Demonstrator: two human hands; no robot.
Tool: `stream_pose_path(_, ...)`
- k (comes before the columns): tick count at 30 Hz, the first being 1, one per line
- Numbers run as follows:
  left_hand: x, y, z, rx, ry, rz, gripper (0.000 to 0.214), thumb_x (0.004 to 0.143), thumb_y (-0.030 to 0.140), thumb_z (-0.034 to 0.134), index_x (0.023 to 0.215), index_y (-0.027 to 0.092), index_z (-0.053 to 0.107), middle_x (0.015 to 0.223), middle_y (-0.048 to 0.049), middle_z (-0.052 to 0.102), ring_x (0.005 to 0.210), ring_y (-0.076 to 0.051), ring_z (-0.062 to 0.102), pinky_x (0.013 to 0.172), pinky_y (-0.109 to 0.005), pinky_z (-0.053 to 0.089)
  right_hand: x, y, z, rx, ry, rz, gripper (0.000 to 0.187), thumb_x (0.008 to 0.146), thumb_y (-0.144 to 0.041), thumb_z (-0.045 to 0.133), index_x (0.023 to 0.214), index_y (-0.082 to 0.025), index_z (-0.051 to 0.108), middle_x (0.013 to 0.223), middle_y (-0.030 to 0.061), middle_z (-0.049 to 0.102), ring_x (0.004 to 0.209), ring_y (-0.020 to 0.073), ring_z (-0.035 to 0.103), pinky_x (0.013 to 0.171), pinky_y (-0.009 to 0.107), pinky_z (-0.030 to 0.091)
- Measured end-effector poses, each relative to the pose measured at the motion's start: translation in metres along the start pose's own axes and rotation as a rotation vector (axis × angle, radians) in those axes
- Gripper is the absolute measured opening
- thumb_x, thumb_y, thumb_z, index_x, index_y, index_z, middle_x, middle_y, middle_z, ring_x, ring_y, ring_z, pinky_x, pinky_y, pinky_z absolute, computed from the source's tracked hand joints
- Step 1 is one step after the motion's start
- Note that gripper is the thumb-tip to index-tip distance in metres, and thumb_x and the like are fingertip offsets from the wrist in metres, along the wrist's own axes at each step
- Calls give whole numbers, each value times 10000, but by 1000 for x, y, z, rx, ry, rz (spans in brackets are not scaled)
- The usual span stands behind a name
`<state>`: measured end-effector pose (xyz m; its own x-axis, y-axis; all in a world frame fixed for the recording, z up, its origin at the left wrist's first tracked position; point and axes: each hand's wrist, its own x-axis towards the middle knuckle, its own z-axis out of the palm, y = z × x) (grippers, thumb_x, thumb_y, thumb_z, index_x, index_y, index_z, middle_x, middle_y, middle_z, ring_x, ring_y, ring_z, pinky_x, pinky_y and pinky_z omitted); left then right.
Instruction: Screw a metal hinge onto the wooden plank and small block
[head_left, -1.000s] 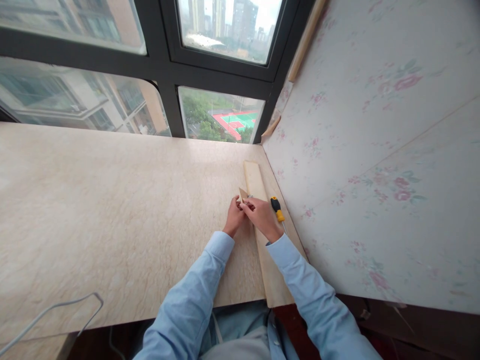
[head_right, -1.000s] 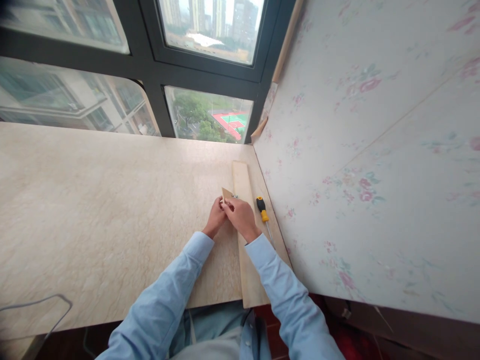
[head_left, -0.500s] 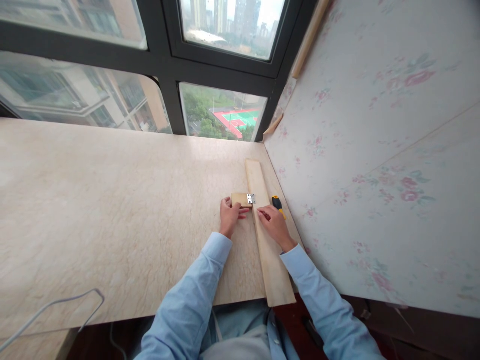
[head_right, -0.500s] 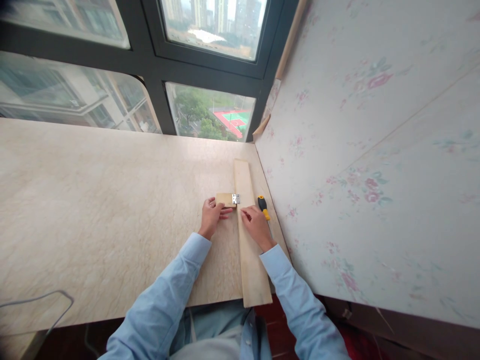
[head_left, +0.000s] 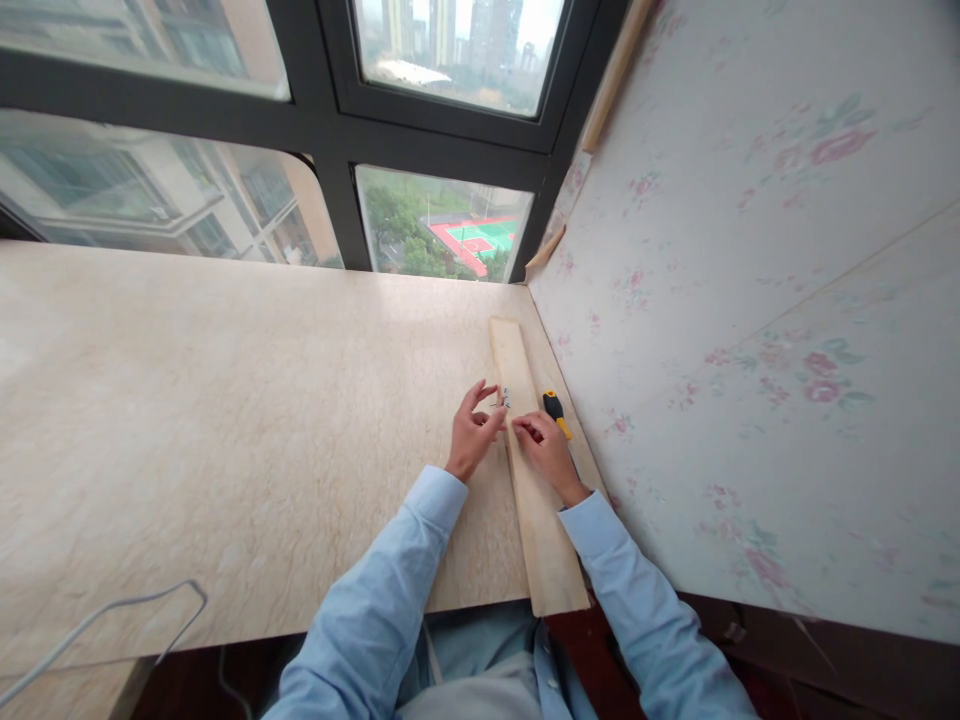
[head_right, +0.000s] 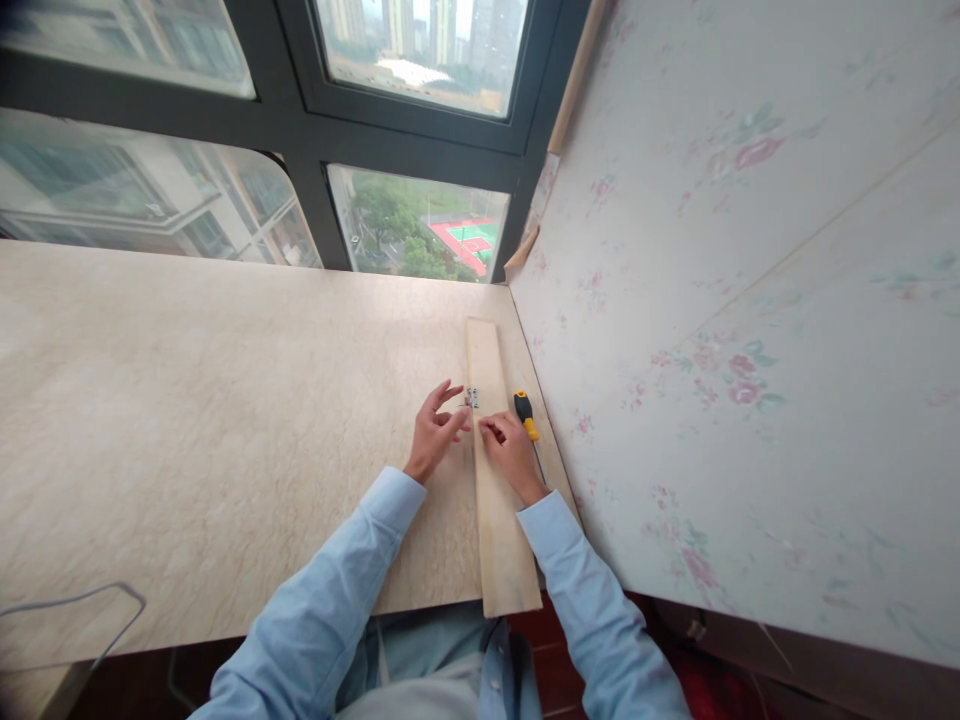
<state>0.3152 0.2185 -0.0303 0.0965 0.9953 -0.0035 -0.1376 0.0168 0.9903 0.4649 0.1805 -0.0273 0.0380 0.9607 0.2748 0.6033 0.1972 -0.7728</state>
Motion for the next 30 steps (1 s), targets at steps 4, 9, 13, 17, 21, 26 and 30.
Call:
stream_pose_path(4, -2, 2, 14, 367, -176, 307, 478, 808, 245, 635, 1283, 248, 594, 1280, -90, 624, 870, -167, 672, 828, -308, 543, 0, 2, -1, 13, 4, -13, 176, 884, -238, 519, 892, -188, 688, 910, 67, 643, 831, 187, 611, 750, 310, 488)
stream_pose_path(9, -4, 5, 15, 545, -217, 389, 405, 868, 212, 528, 1264, 243, 607, 1261, -72, 635, 833, -163, 661, 830, -321, 532, -1, 11, -4, 144, 74, 57, 155, 863, -281, 563, 872, -177, 678, 907, 67, 668, 869, 197, 625, 811, 334, 494)
stream_pose_path(13, -9, 2, 4, 579, -166, 378, 361, 884, 198, 486, 1217, 216, 623, 1243, -83, 637, 752, -129, 629, 747, -275, 521, 0, 17, -4, 287, 147, 193, 330, 865, -373, 574, 1114, -159, 615, 1025, 98, 669, 882, 196, 641, 795, 341, 530)
stream_pose_path(17, -11, -7, -4, 613, -155, 335, 304, 880, 185, 496, 1135, 220, 658, 1149, -70, 672, 711, -120, 609, 745, -268, 506, 6, 13, -7, 163, 238, 100, 503, 871, -361, 571, 1334, -191, 477, 1201, 130, 583, 936, 195, 623, 763, 337, 554)
stream_pose_path(21, -10, -17, -7, 598, -156, 286, 253, 858, 173, 522, 1049, 216, 681, 1035, -54, 699, 711, -125, 606, 759, -276, 499, 16, 4, -14, -56, 132, -99, 421, 882, -301, 544, 1292, -208, 567, 1314, 146, 505, 1223, 255, 510, 888, 397, 547)
stream_pose_path(26, -6, -22, -9, 362, -41, 90, 214, 835, 219, 579, 1028, 173, 657, 995, -63, 694, 591, -89, 602, 631, -234, 505, 25, -4, -18, -5, 154, -48, 346, 898, -292, 502, 1198, -200, 646, 1265, 138, 569, 1147, 246, 580, 865, 395, 575)
stream_pose_path(30, -5, -16, -9, 139, 6, -12, 519, 794, 349, 681, 1253, 172, 518, 1220, -121, 618, 586, -71, 619, 545, -212, 514, 31, -15, -12, 147, 43, -86, 387, 902, -284, 520, 1277, -216, 592, 1241, 115, 620, 995, 199, 669, 862, 365, 576)
